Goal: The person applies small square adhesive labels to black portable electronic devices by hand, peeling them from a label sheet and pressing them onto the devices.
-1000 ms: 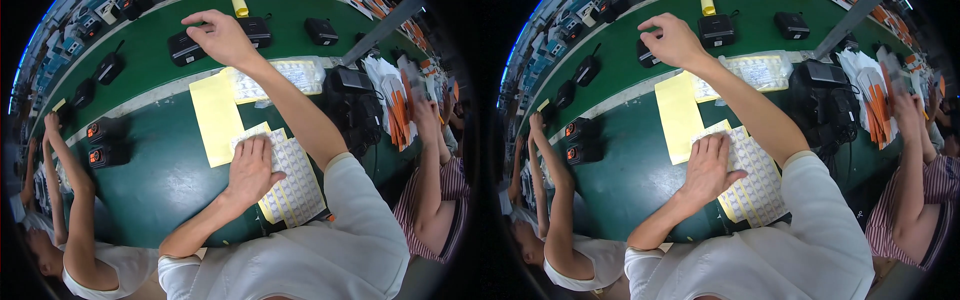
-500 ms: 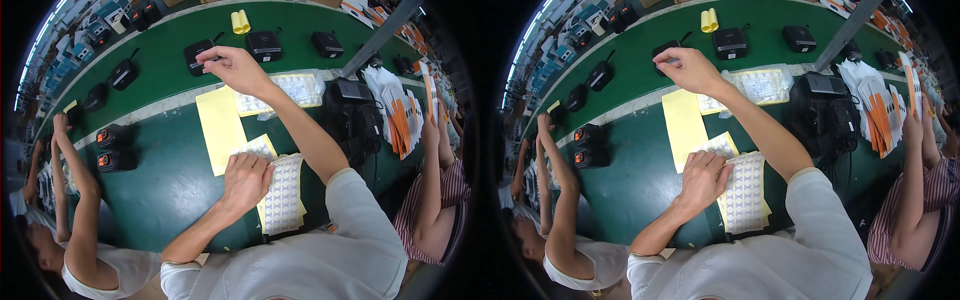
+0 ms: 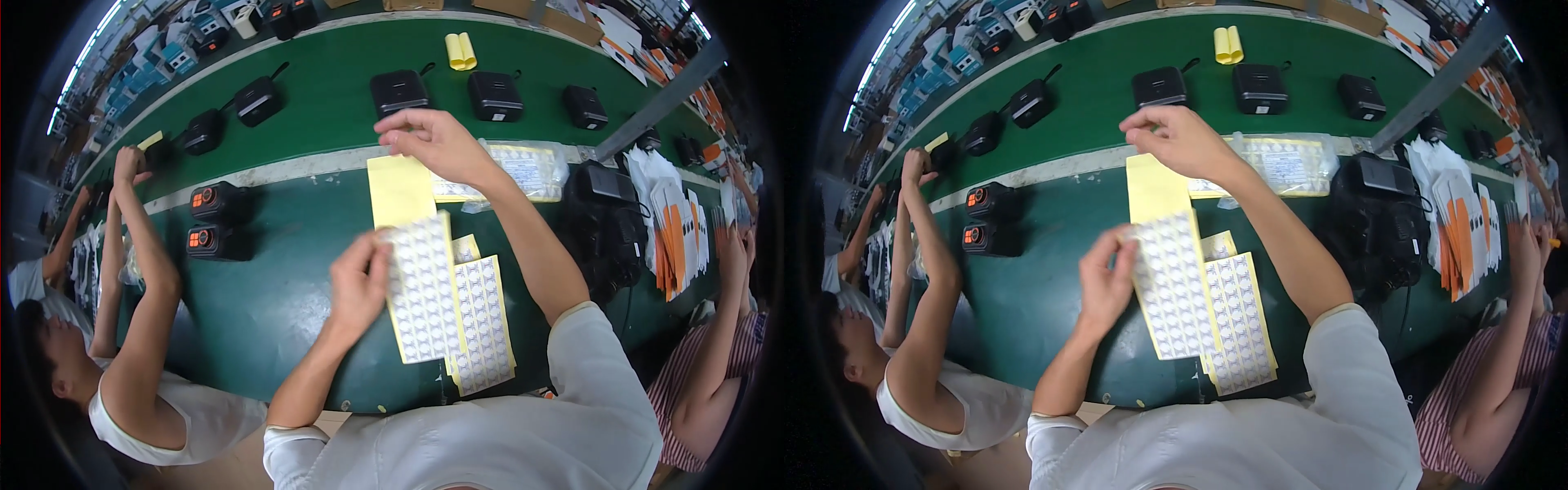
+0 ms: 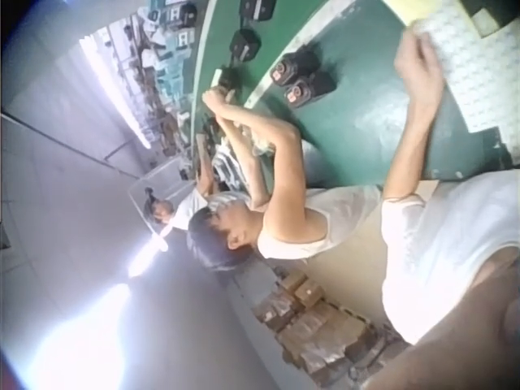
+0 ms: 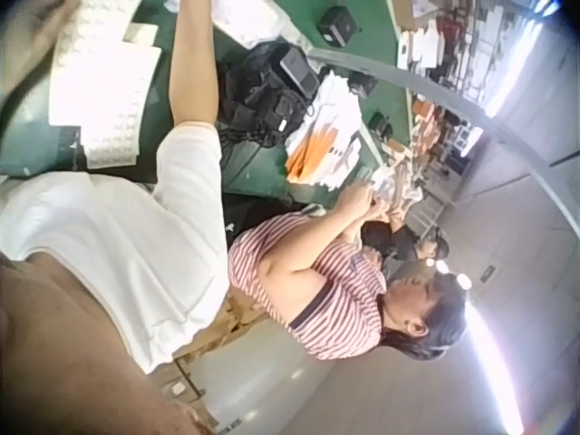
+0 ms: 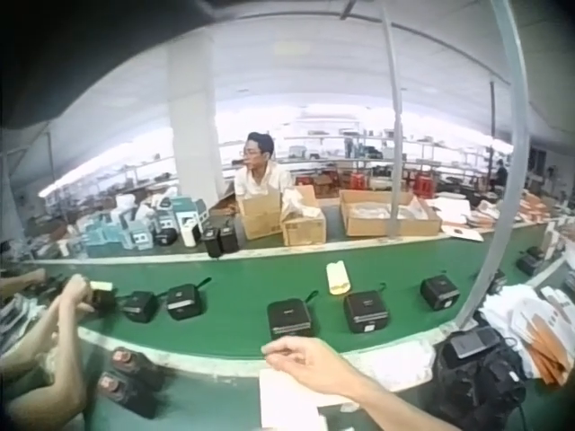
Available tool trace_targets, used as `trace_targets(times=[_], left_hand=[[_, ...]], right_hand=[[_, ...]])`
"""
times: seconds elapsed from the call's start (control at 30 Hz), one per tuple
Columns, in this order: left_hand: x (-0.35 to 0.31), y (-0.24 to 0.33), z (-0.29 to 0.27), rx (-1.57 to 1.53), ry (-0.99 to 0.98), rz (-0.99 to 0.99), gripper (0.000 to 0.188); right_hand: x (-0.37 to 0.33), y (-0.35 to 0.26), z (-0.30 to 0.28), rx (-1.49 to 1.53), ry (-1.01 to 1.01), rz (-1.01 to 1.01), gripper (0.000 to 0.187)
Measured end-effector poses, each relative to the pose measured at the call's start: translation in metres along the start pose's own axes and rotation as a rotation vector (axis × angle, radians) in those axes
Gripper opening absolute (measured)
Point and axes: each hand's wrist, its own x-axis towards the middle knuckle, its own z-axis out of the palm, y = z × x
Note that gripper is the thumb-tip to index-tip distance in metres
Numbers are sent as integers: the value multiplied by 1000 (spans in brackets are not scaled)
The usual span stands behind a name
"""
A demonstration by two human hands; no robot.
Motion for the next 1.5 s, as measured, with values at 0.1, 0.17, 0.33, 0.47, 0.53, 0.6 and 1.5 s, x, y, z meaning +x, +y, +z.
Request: trace_targets(times=[0.1, 0.17, 0.33, 0.47, 0.53, 0.6, 1.5], left_hand=[[17, -19, -29, -404, 169, -222, 16], [25, -31, -43, -435, 238, -219, 15], [23, -41, -51, -431, 250, -285, 13], [20, -40, -52, -450, 263, -326, 13], [18, -45, -57, -397, 220, -375, 18], [22, -45, -58, -250, 247, -253, 21], [28, -33, -62, 132, -63, 68, 24]], right_hand=[[5, 9, 8, -51, -173, 170, 24], [7, 21, 19, -12, -191, 189, 21], [14, 36, 41, 125, -286, 222, 20], [20, 31, 47, 167, -291, 271, 21], [23, 32, 50, 150, -307, 265, 21], [24, 36, 53, 141, -292, 248, 21], [17, 46, 70, 130, -668, 371, 13]])
